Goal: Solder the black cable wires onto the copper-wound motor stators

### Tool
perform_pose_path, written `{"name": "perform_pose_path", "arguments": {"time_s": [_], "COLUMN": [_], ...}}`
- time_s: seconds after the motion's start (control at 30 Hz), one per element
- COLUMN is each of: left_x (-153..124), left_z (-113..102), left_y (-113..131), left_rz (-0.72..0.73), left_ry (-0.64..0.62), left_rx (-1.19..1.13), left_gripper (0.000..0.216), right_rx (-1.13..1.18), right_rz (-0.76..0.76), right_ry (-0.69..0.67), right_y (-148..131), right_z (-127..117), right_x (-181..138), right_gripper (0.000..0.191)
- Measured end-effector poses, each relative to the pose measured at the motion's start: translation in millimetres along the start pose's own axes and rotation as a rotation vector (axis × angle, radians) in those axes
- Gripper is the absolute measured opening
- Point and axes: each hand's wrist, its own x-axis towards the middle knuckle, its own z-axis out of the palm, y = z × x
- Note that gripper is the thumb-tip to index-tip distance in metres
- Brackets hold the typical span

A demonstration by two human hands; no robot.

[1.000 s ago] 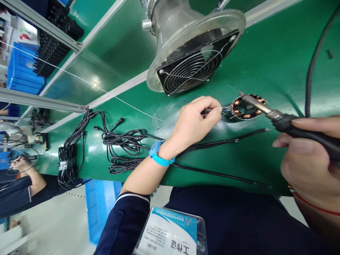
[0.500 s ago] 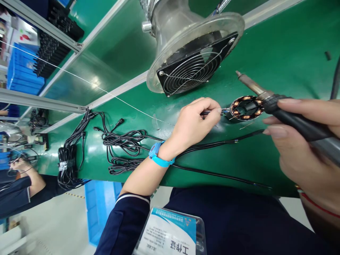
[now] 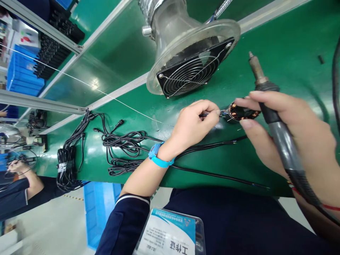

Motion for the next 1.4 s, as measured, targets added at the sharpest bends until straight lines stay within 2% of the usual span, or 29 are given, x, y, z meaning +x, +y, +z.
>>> {"name": "perform_pose_path", "arguments": {"time_s": [0.1,0.23,0.37,0.53,0.63,0.73,0.8,1.0,1.27,1.4], "left_x": [-0.2,-1.1,-3.6,-8.8,-9.9,-9.7,-10.1,-13.1,-9.6,-12.6], "left_z": [-0.4,-0.4,1.2,3.8,3.0,1.9,2.3,6.9,0.7,0.3], "left_y": [0.3,2.6,4.3,-1.1,-4.9,-6.6,-7.0,-8.0,-7.8,-4.5], "left_rz": [-0.015,-0.062,-0.077,0.014,0.143,0.248,0.254,0.119,0.364,0.36], "left_ry": [-0.013,-0.047,-0.057,0.006,0.052,0.042,0.036,0.069,0.05,0.047], "left_rx": [-0.034,-0.096,-0.171,-0.188,-0.152,-0.11,-0.084,-0.083,0.02,0.11], "left_gripper": [0.014,0.014,0.007,0.009,0.01,0.012,0.014,0.012,0.014,0.009], "right_rx": [0.003,-0.01,-0.016,0.0,0.034,0.103,0.142,0.19,0.233,0.185], "right_rz": [0.012,0.054,0.081,0.094,0.094,0.082,0.075,0.072,-0.001,-0.002], "right_ry": [-0.027,0.058,0.019,0.085,0.126,0.15,0.155,0.159,0.176,0.136], "right_y": [-1.5,-5.2,-10.4,-11.3,-8.4,-5.5,-3.9,-0.5,2.0,4.5], "right_z": [1.5,5.2,11.1,17.5,18.9,20.2,21.6,24.6,25.7,22.4], "right_x": [2.9,4.2,5.4,5.7,6.0,7.2,7.9,7.9,9.9,9.8], "right_gripper": [0.046,0.047,0.046,0.043,0.046,0.049,0.05,0.05,0.049,0.049]}}
